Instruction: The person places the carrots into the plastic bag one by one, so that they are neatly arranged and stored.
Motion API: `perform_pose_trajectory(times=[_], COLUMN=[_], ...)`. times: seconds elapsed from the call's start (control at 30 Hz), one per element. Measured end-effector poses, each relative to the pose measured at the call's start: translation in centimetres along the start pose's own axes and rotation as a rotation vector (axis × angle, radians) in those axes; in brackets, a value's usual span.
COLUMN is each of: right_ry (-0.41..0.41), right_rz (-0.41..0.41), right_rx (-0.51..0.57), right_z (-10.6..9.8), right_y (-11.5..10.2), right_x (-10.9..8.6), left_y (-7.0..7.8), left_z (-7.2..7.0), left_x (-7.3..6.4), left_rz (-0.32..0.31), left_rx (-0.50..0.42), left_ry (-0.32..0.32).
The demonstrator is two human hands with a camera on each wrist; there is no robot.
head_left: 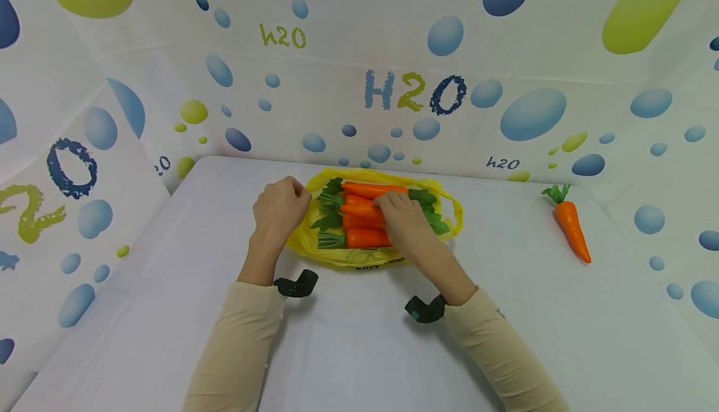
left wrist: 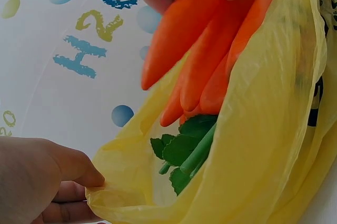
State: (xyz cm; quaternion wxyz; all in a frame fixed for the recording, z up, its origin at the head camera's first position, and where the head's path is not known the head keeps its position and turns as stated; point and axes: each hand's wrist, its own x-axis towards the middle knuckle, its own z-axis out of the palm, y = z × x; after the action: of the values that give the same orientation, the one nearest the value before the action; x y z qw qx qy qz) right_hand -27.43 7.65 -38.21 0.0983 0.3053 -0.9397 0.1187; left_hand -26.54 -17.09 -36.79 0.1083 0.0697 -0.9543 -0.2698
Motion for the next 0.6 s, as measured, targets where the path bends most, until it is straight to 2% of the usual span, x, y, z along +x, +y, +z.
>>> perform_pose_trajectory(times=[0.4, 0.6], right_ry=[-0.071, -0.105], right_rz=[-0.02, -0.003], right_rx=[-0.062, -0.074], right_z=[0.13, -0.14], right_y=[0.64, 0.73], right_x=[-0.32, -0.41], left_y=[0.0, 0.0], left_z=[0.0, 0.06], left_x=[0.01, -0.04], left_rz=[0.002, 0.008], left_rx=[-0.003, -0.004], left_ry=[0.002, 0.007])
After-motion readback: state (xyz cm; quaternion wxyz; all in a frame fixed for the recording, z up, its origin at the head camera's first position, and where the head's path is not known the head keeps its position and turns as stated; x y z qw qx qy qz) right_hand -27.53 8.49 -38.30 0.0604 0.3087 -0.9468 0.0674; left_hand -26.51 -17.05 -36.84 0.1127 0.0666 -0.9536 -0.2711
